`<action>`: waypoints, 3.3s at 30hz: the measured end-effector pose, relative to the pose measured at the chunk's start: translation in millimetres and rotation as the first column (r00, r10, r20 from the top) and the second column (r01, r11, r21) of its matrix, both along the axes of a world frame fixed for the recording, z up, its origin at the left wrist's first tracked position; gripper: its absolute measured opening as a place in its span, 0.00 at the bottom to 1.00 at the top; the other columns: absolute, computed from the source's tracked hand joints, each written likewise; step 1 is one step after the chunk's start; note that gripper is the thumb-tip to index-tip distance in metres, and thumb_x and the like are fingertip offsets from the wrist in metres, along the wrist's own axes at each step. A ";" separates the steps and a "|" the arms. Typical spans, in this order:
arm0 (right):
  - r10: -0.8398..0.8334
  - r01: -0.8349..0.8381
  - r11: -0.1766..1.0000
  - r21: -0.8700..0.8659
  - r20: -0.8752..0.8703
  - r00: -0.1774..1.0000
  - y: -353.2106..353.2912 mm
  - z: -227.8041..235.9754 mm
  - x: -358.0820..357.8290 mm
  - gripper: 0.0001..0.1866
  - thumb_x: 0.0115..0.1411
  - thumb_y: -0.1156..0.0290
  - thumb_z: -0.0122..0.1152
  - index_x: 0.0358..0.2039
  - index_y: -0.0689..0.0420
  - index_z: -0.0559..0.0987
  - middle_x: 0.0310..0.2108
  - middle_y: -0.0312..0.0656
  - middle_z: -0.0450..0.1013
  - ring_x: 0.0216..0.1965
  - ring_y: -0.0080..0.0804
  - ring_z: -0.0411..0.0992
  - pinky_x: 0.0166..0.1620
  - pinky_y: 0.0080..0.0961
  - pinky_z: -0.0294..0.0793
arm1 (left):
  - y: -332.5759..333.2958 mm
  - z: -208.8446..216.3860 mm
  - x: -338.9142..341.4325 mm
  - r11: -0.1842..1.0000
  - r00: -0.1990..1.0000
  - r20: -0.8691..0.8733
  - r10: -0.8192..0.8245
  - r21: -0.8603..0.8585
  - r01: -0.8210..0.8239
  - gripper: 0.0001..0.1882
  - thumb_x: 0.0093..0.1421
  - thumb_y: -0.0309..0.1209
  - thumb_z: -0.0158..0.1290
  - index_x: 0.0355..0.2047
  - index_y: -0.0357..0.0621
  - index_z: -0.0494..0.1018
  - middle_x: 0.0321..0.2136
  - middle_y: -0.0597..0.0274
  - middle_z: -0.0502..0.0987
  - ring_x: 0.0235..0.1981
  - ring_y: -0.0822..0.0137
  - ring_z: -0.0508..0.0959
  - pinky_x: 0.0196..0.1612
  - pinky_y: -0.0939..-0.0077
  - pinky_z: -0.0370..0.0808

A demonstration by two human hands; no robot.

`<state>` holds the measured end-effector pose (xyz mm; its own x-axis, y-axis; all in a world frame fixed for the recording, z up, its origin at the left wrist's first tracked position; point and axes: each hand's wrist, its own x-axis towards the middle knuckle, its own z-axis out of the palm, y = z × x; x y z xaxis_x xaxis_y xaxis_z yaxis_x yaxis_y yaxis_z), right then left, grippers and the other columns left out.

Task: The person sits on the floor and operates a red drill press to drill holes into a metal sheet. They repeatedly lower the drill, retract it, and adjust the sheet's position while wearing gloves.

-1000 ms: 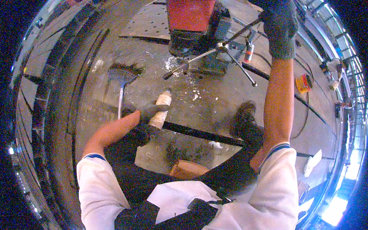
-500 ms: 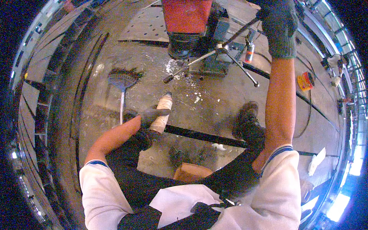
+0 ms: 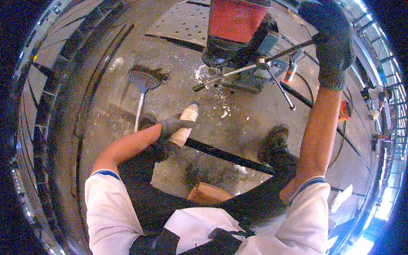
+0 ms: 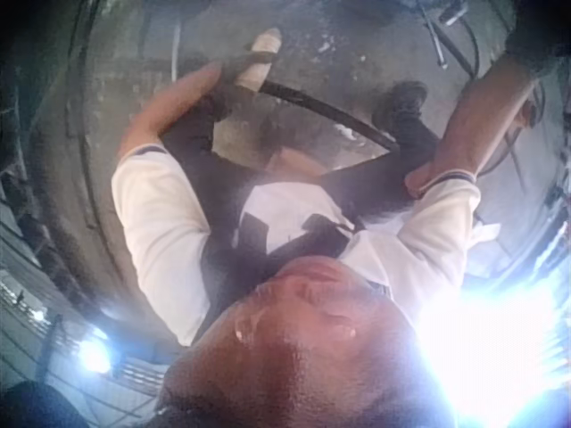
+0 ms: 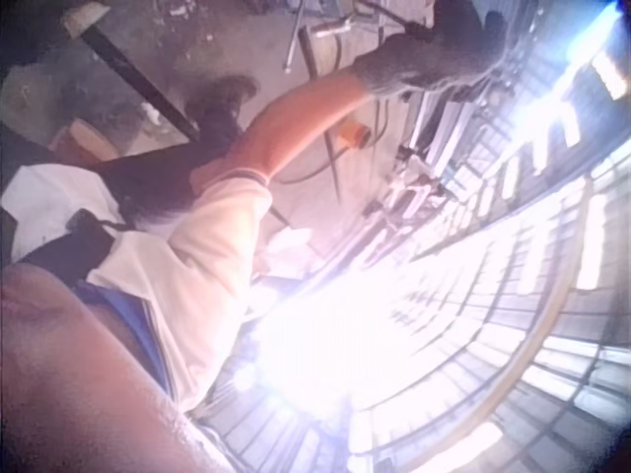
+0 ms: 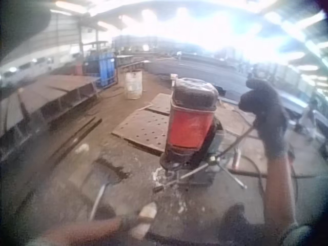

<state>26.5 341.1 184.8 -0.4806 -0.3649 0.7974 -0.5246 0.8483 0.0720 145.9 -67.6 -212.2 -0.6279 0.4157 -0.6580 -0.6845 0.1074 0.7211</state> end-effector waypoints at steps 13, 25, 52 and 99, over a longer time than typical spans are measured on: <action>0.113 -0.113 0.988 -0.105 -0.002 0.994 -16.3 5.9 1.8 0.20 0.73 0.68 0.48 0.60 0.62 0.75 0.46 0.50 0.82 0.46 0.39 0.82 0.51 0.34 0.81 | -0.9 -17.0 0.8 0.996 0.998 0.004 -0.055 0.070 0.055 0.32 0.52 0.37 0.73 0.55 0.46 0.72 0.40 0.65 0.80 0.39 0.66 0.80 0.42 0.64 0.81; 0.126 -0.107 0.975 -0.195 0.090 0.988 -25.2 6.6 9.9 0.22 0.72 0.64 0.50 0.60 0.63 0.74 0.47 0.52 0.82 0.48 0.42 0.82 0.52 0.36 0.81 | -6.6 -19.3 2.1 0.998 0.998 -0.042 -0.050 -0.027 0.049 0.31 0.55 0.39 0.71 0.58 0.44 0.75 0.50 0.64 0.80 0.49 0.66 0.79 0.52 0.65 0.78; 0.311 -0.226 0.906 -0.357 0.202 0.929 -20.2 5.8 0.8 0.30 0.74 0.51 0.49 0.60 0.68 0.72 0.48 0.56 0.80 0.48 0.48 0.81 0.53 0.42 0.81 | -3.5 -14.8 5.5 0.971 0.994 -0.105 -0.001 0.236 0.026 0.29 0.50 0.36 0.73 0.50 0.48 0.74 0.38 0.62 0.80 0.37 0.64 0.81 0.41 0.61 0.81; 0.103 -0.088 0.989 -0.121 0.130 0.986 -22.8 5.8 -2.2 0.23 0.60 0.56 0.52 0.44 0.57 0.87 0.49 0.47 0.82 0.60 0.47 0.74 0.63 0.40 0.70 | -5.7 -23.6 4.0 0.997 0.999 -0.012 -0.032 -0.073 0.031 0.33 0.47 0.44 0.75 0.48 0.39 0.76 0.38 0.55 0.83 0.34 0.61 0.85 0.37 0.63 0.83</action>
